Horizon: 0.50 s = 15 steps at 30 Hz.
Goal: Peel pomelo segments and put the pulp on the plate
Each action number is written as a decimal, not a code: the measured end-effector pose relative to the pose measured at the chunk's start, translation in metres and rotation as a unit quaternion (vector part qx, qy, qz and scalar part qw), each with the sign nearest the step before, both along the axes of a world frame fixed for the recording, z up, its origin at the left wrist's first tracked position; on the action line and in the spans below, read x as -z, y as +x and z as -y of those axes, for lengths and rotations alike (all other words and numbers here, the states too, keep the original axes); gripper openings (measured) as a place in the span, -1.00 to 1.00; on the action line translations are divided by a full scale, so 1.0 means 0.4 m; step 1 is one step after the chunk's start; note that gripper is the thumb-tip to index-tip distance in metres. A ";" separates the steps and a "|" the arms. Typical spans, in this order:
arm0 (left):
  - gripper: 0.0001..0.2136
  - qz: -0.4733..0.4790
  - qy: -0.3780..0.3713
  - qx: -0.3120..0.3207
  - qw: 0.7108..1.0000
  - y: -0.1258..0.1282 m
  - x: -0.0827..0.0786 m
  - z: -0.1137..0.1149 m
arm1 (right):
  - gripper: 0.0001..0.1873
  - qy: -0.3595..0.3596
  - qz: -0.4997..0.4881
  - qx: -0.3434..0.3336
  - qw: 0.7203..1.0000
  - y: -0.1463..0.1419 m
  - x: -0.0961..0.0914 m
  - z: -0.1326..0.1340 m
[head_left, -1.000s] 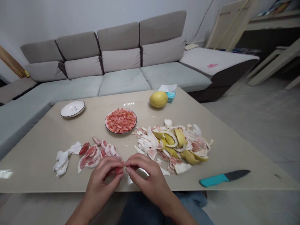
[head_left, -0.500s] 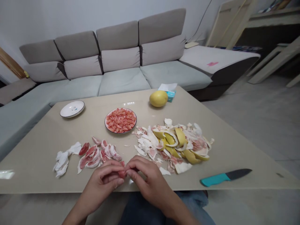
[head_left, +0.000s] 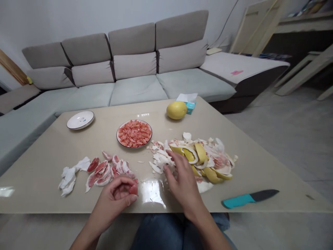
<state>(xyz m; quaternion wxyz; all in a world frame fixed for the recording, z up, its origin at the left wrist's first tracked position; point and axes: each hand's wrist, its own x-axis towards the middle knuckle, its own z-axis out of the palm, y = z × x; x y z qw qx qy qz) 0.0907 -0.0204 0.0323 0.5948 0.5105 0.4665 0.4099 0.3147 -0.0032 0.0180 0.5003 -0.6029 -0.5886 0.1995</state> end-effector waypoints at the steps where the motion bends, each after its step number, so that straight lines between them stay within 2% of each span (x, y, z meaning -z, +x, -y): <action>1: -0.80 -0.004 0.008 -0.008 1.000 0.004 -0.002 0.001 | -0.68 -0.015 -0.017 -0.036 0.999 -0.007 -0.004 0.004; 3: -0.80 0.001 0.018 -0.013 1.000 0.012 -0.005 0.005 | -0.75 -0.074 -0.081 -0.138 0.984 -0.034 -0.019 0.021; 6: -0.83 0.009 0.045 -0.001 0.999 0.021 -0.008 0.010 | -0.79 -0.148 -0.185 -0.251 0.939 -0.080 -0.043 0.048; 9: -0.84 -0.004 0.066 0.006 0.998 0.024 -0.012 0.010 | -0.77 -0.204 -0.263 -0.292 0.897 -0.099 -0.052 0.058; 11: -0.81 -0.001 0.051 0.012 0.999 0.022 -0.015 0.009 | -0.72 -0.227 -0.308 -0.305 0.872 -0.096 -0.051 0.056; 15: -0.80 0.016 0.016 0.049 0.999 0.012 -0.023 0.005 | -0.67 -0.227 -0.365 -0.335 0.839 -0.084 -0.047 0.048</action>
